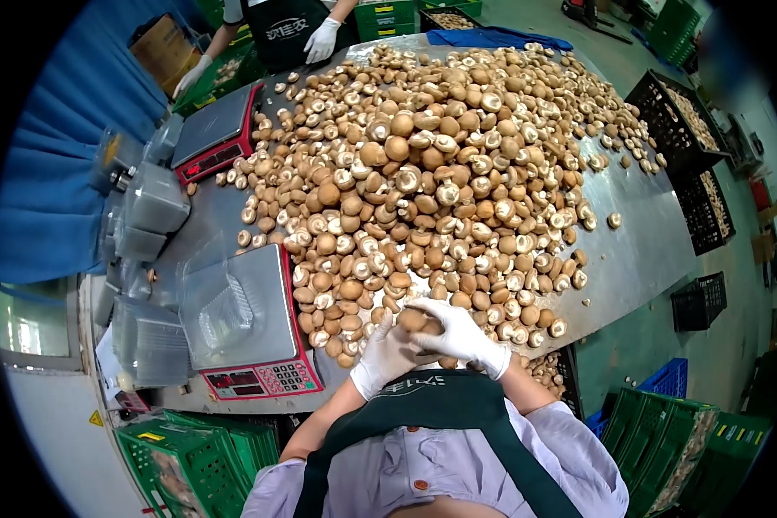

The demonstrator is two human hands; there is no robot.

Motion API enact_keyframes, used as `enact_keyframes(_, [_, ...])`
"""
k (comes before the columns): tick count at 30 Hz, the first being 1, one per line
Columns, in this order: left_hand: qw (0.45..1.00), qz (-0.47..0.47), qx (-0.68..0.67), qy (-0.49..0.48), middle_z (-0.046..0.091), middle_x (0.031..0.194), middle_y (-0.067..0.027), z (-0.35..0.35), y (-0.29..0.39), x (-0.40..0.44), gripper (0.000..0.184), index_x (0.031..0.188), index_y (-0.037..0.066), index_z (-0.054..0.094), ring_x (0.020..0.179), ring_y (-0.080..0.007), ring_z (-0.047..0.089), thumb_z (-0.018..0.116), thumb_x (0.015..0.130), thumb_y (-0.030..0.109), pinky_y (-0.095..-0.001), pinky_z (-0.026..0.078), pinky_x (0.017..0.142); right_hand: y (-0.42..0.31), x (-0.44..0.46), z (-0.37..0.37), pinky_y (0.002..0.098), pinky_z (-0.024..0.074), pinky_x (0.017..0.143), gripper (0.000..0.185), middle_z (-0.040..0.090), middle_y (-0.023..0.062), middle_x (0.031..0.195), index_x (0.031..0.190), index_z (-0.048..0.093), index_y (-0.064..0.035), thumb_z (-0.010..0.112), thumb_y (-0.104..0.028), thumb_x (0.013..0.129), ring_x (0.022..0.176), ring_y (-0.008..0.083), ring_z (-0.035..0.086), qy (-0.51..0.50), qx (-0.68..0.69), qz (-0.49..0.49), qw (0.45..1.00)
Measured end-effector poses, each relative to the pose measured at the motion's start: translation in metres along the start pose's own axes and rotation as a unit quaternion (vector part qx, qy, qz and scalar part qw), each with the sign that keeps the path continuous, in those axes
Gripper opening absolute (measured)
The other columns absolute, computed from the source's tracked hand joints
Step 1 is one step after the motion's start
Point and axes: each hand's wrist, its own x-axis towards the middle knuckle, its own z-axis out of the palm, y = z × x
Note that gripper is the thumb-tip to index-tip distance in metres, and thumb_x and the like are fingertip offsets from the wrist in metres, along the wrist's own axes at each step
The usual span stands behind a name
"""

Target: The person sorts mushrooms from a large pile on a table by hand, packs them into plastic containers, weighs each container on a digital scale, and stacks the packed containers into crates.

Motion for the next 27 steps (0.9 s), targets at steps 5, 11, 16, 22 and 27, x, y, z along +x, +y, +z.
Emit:
enact_keyframes(5, [0.995, 0.037, -0.043, 0.076, 0.05, 0.132, -0.0081, -0.031, -0.004, -0.01, 0.043, 0.127, 0.014, 0.051, 0.123, -0.0249, 0.046, 0.048, 0.088, 0.03, -0.0414, 0.038, 0.097, 0.016, 0.024, -0.013, 0.0384, 0.0493, 0.078, 0.034, 0.062, 0.0124, 0.094, 0.107, 0.064, -0.0086, 0.068, -0.025, 0.078, 0.09, 0.0292, 0.059, 0.216, -0.145, 0.003, 0.966])
enact_keyframes(11, [0.897, 0.215, 0.386, 0.015, 0.048, 0.133, -0.0113, -0.036, -0.013, -0.024, 0.041, 0.111, 0.012, 0.051, 0.129, -0.0304, 0.043, 0.059, 0.08, -0.013, -0.0356, 0.046, 0.097, 0.048, 0.068, -0.011, 0.0397, 0.0502, 0.074, 0.041, 0.057, 0.0144, 0.111, 0.112, 0.056, -0.0039, 0.068, -0.014, 0.074, 0.094, 0.0291, 0.057, 0.175, -0.423, -0.047, 0.888])
enact_keyframes(16, [0.881, 0.134, 0.453, 0.034, 0.051, 0.127, -0.0101, 0.003, 0.009, -0.035, 0.029, 0.107, 0.007, 0.052, 0.123, -0.0265, 0.049, 0.057, 0.084, -0.009, -0.0408, 0.048, 0.096, 0.019, 0.042, 0.006, 0.0398, 0.0515, 0.074, 0.023, 0.065, 0.0151, 0.096, 0.092, 0.066, -0.0078, 0.061, -0.029, 0.082, 0.084, 0.0315, 0.063, 0.069, -0.304, -0.002, 0.95])
enact_keyframes(22, [0.994, 0.009, 0.07, 0.085, 0.051, 0.13, -0.0077, -0.022, 0.007, -0.022, 0.046, 0.136, 0.009, 0.042, 0.126, -0.0274, 0.046, 0.056, 0.093, 0.017, -0.0461, 0.044, 0.1, 0.052, 0.052, -0.03, 0.0377, 0.0512, 0.071, 0.026, 0.067, 0.0115, 0.092, 0.098, 0.064, -0.0099, 0.069, -0.025, 0.077, 0.085, 0.0284, 0.063, 0.331, -0.354, 0.024, 0.874])
enact_keyframes(27, [0.986, -0.013, 0.117, 0.114, 0.045, 0.137, -0.0074, 0.011, 0.015, -0.019, 0.05, 0.143, 0.013, 0.033, 0.129, -0.0245, 0.043, 0.05, 0.095, 0.017, -0.0467, 0.043, 0.101, 0.072, 0.07, -0.035, 0.0369, 0.0518, 0.07, 0.025, 0.068, 0.0109, 0.082, 0.096, 0.067, -0.0089, 0.067, -0.026, 0.079, 0.075, 0.0284, 0.065, 0.315, -0.324, 0.048, 0.891])
